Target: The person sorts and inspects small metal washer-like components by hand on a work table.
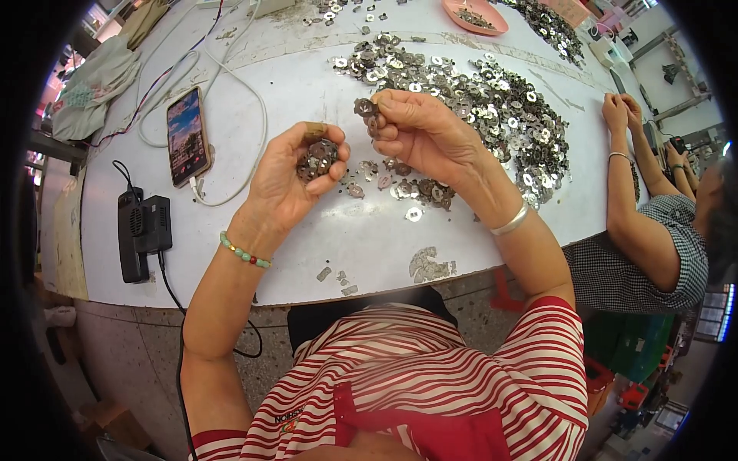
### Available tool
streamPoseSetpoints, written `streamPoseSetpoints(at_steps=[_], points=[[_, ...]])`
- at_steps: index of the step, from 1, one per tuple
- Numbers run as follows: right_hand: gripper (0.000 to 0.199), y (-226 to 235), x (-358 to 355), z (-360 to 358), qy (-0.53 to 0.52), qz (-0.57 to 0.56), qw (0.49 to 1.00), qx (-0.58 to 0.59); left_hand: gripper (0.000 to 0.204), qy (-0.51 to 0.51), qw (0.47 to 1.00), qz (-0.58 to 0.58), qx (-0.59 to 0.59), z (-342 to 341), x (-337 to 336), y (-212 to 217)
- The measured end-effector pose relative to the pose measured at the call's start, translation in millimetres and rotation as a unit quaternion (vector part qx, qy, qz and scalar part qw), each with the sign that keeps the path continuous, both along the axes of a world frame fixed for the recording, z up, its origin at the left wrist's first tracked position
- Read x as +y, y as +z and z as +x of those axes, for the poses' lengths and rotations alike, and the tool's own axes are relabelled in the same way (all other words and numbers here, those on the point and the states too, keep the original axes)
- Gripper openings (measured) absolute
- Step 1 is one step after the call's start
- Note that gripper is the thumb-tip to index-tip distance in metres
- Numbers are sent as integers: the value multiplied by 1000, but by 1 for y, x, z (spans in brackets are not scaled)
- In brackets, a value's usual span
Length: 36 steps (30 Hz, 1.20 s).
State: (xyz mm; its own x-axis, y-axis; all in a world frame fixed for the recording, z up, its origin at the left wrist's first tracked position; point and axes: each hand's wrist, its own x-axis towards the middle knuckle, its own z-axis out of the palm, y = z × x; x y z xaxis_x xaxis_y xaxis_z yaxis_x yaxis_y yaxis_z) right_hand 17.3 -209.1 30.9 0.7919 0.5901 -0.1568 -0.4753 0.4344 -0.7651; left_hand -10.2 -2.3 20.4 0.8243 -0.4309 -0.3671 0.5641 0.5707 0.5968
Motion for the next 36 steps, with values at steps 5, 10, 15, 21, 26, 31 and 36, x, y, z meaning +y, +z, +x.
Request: streamPoseSetpoints(at_steps=[5,10,15,21,26,31,36], points=[[14,2,0,-2,-14,97,995,-13,25,-30,999,30,-12,-4,-3,3],[14,2,4,-4,-13,150,989,8,23,-34,999,19,-30,-6,-2,2],[13,-2,8,-6,-3,136,991,10,24,-43,998,21,-36,-5,-2,1],[15,2,13,-14,4,16,998,-58,25,-39,999,17,-20,-7,-4,-2],[18,6,18,-23,-17,-174,961,-215,29,-52,998,24,-31,-6,-8,-9],[15,11,26,-29,-58,-260,918,-293,29,-28,999,23,-18,-4,-6,-7],[14,13,12,-16,-106,-281,893,-336,27,3,1000,-15,9,4,1,-7]])
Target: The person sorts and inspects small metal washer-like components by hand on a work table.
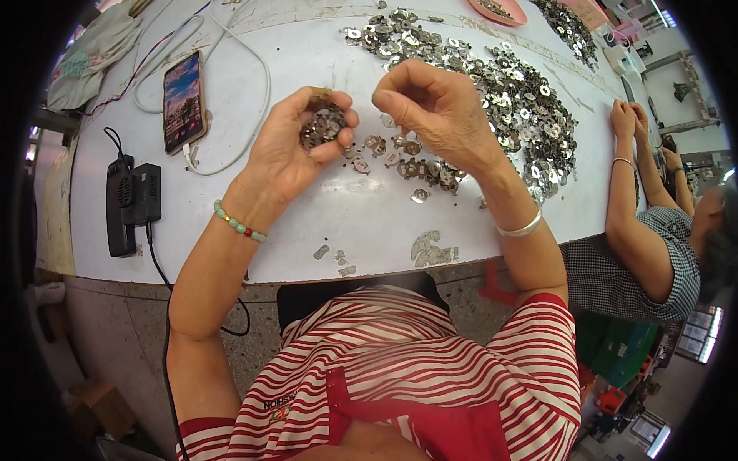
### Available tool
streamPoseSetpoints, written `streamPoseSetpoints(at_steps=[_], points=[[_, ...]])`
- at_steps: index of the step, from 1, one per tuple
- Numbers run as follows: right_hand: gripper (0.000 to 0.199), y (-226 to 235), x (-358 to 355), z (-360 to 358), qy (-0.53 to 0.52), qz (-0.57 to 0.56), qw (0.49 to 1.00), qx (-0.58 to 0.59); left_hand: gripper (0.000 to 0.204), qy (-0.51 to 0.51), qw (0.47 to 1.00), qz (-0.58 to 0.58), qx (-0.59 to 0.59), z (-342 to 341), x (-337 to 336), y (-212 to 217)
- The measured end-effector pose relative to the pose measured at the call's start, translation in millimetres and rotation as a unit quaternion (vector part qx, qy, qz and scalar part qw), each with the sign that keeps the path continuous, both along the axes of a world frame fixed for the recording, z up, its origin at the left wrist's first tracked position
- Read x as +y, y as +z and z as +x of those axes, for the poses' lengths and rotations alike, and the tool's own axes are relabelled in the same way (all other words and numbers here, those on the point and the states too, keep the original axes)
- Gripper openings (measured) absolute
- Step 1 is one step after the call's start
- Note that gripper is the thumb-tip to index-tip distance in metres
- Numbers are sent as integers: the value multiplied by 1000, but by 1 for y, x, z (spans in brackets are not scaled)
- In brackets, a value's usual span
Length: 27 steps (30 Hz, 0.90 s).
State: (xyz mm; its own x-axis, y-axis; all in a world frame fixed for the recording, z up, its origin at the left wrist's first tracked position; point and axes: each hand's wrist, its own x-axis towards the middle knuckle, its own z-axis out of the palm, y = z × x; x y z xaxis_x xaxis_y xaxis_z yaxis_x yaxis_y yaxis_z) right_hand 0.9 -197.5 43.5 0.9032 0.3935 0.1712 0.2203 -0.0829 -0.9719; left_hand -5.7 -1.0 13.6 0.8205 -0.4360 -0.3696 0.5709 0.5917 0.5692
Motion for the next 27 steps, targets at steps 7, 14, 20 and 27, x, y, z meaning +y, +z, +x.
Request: streamPoseSetpoints(at_steps=[7,14,20,27], points=[[24,7,1,-3,83,-358,919,-141,21,72,997,24,14,-3,4,1],[16,-1,9,-14,40,-390,904,-172,25,36,998,-38,21,-2,0,-7],[11,-7,11,-12,32,-388,896,-214,24,42,998,-39,21,-2,1,-3],[9,-6,13,-12,29,-396,896,-200,24,35,999,-35,21,-2,1,-7]])
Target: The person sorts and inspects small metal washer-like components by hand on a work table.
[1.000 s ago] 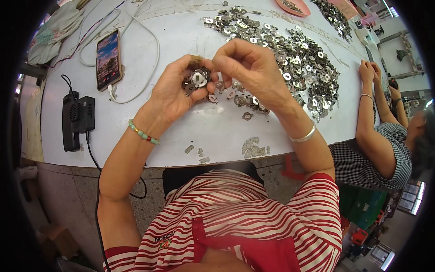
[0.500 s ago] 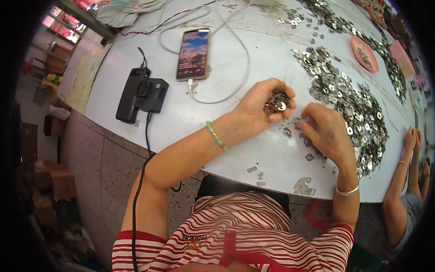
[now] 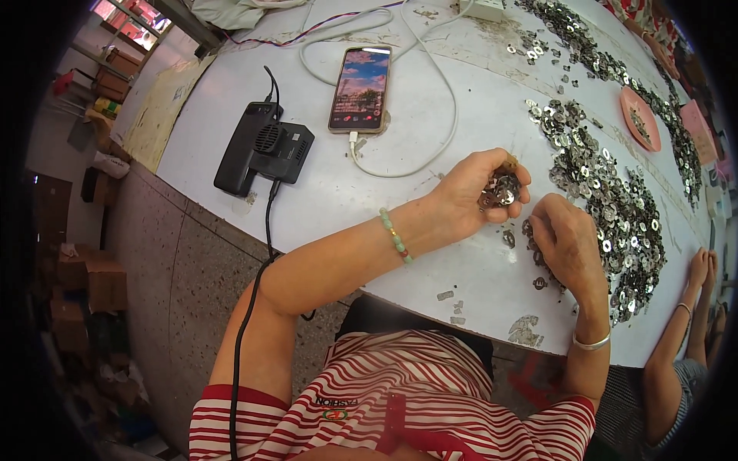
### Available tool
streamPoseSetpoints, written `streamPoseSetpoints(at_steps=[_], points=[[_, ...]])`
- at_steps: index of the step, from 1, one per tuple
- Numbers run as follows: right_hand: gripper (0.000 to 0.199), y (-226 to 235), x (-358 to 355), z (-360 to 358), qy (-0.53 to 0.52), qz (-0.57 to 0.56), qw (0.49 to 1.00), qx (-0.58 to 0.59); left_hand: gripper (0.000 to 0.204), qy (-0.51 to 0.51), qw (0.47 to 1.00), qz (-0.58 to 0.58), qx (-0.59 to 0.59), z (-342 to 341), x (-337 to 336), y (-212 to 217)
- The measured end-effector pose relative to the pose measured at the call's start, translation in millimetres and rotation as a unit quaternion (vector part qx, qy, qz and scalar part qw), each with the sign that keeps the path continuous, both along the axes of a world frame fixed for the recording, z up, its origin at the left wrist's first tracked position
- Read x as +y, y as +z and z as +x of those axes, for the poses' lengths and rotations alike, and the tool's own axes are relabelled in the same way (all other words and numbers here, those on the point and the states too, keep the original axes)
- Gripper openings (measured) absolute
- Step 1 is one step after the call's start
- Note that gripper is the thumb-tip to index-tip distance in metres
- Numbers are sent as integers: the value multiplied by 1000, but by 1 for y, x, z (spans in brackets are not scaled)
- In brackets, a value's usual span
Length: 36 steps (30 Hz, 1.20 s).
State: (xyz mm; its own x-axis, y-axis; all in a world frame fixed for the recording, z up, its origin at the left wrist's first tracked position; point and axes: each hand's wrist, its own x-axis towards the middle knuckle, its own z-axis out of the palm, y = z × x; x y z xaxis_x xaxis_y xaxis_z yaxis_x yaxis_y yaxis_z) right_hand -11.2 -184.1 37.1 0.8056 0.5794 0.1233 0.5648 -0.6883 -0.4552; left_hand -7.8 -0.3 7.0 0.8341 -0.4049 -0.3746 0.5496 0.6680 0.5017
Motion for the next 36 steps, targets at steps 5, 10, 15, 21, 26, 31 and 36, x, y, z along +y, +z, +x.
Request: streamPoseSetpoints(at_steps=[5,10,15,21,26,31,36], points=[[7,7,-4,3,-42,43,998,3,25,2,1000,1,0,-1,-3,0],[8,5,-7,7,-51,90,992,-75,25,-3,1000,15,7,-4,-5,1],[10,0,-7,5,-83,185,979,-17,25,-68,996,35,-40,-8,-8,2],[9,-4,-5,3,-57,201,974,-88,30,-149,986,41,-68,-13,-16,1],[7,-2,-1,1,-33,146,974,-171,33,-168,985,-4,-31,-16,-17,2],[6,-5,-1,4,-7,155,961,-228,31,-148,988,-44,-12,-15,-16,1],[5,-5,0,0,-24,217,969,-115,24,-113,990,-79,-4,-16,-17,-2]])
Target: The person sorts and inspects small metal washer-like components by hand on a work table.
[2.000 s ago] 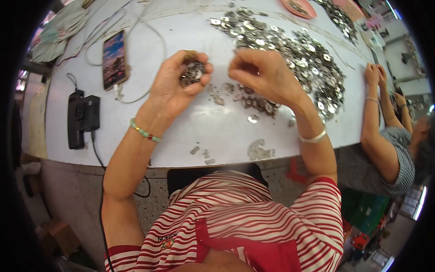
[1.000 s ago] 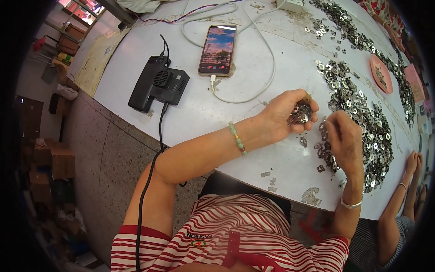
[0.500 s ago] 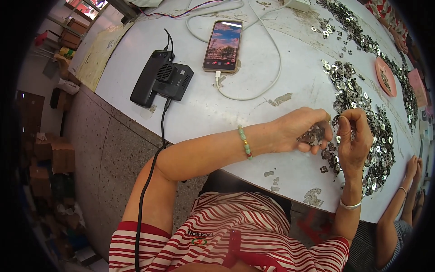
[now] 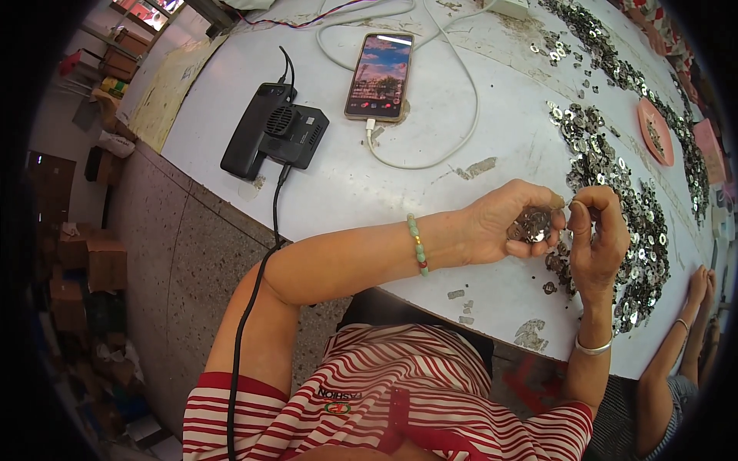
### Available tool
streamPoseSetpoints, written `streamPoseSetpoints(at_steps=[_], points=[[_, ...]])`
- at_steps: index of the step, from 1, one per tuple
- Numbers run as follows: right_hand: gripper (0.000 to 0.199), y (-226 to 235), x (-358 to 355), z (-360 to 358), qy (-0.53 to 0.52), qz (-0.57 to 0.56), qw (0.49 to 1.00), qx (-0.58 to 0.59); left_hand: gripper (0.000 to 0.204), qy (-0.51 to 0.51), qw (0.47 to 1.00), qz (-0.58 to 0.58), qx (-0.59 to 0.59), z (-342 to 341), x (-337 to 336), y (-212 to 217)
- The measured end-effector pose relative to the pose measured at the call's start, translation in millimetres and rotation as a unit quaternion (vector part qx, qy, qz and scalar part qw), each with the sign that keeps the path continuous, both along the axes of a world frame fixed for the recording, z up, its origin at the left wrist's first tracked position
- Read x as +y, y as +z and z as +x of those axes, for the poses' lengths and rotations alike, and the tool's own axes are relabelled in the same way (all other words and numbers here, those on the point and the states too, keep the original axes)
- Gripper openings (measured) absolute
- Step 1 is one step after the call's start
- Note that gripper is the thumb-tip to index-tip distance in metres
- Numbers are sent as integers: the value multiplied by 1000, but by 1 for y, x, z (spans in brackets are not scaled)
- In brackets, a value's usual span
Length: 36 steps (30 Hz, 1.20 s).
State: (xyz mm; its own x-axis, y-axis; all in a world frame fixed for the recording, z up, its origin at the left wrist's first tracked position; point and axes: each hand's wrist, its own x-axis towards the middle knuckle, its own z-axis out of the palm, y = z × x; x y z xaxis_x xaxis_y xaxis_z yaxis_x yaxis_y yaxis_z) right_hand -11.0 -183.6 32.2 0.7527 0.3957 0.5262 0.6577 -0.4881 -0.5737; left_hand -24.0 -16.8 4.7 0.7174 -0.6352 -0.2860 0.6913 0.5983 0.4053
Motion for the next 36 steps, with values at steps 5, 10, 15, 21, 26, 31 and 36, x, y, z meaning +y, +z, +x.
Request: streamPoseSetpoints(at_steps=[5,10,15,21,26,31,36], points=[[7,-2,-6,5,45,148,967,205,19,18,999,-8,-25,4,1,-1],[17,-3,-11,12,71,261,880,390,16,47,996,46,-63,6,2,1],[18,2,-12,14,55,270,832,481,16,66,988,91,-107,5,6,5],[19,6,-12,13,82,290,793,529,17,61,986,97,-123,6,7,7],[19,7,-10,13,94,302,777,545,17,60,987,82,-122,6,8,7],[19,4,-7,11,71,266,821,500,18,73,989,72,-110,7,8,2],[20,6,-5,10,69,262,820,504,17,74,987,74,-121,6,7,2]])
